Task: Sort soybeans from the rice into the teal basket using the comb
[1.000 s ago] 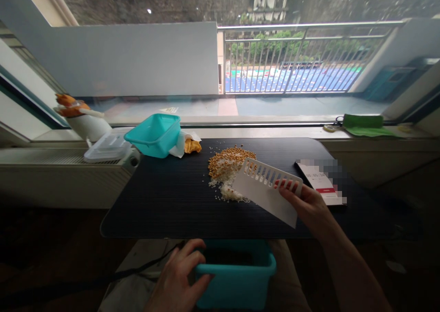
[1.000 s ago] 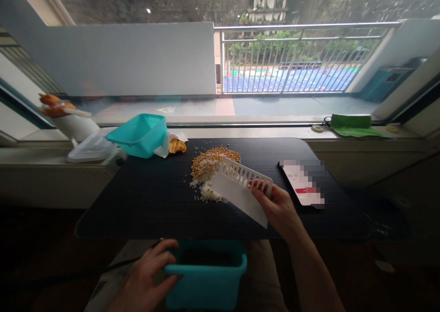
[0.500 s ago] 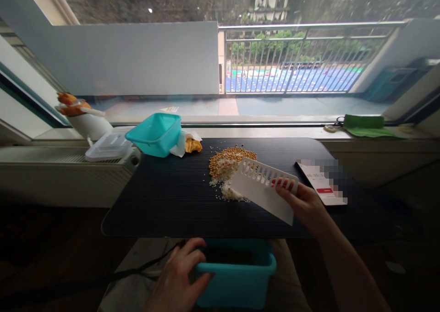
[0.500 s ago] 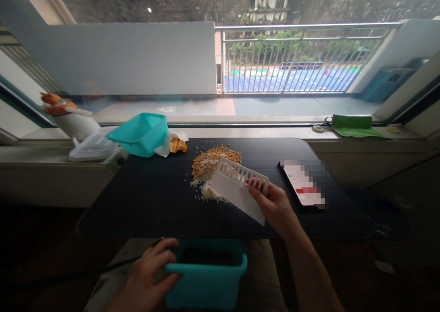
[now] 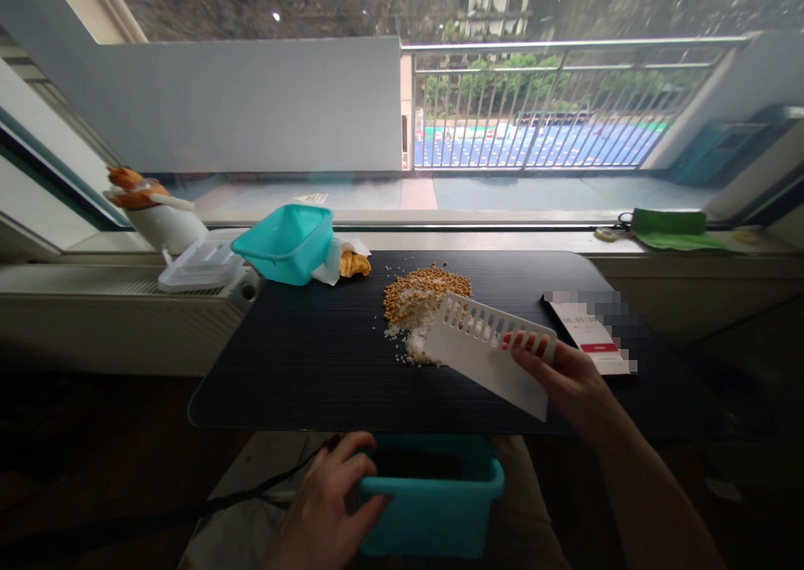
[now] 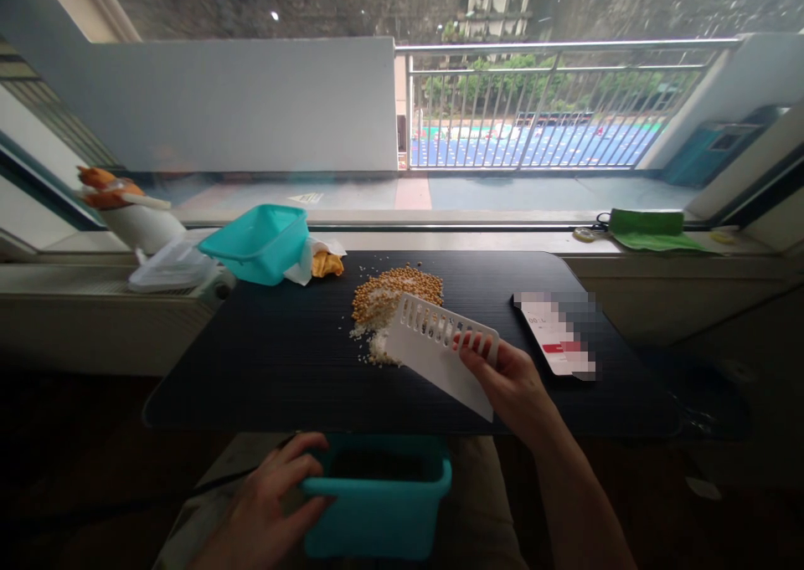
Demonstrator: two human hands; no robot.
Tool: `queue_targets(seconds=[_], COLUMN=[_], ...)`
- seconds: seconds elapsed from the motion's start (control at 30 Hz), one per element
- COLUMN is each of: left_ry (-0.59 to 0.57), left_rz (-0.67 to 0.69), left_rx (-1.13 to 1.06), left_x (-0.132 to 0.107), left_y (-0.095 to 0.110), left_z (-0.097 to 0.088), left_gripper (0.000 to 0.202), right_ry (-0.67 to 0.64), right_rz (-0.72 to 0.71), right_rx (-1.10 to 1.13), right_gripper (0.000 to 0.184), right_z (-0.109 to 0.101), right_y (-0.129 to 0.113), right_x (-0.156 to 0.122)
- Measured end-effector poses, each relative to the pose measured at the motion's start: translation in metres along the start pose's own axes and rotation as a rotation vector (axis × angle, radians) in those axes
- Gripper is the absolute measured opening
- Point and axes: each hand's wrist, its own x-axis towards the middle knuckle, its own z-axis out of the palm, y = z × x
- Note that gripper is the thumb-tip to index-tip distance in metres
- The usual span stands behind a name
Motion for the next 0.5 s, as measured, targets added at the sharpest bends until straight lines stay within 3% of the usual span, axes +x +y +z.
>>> queue_targets(seconds=[0.33, 0.5], left_ry=[-0.015, -0.003], left_rz=[-0.005, -0.016], left_rx=[0.001, 0.011], left_x=[-0.002, -0.002], left_y=[-0.002, -0.004], left_z=[-0.001, 0.001], left_gripper=[0.005, 0.003], right_ry=[0.007, -0.192], right_rz=[-0.021, -0.011], right_rx=[-0.012, -0.029], right_gripper=[0.035, 0.033], right_z=[-0.002, 0.006], right_y=[0.001, 0.010], right_x=[-0.009, -0.009])
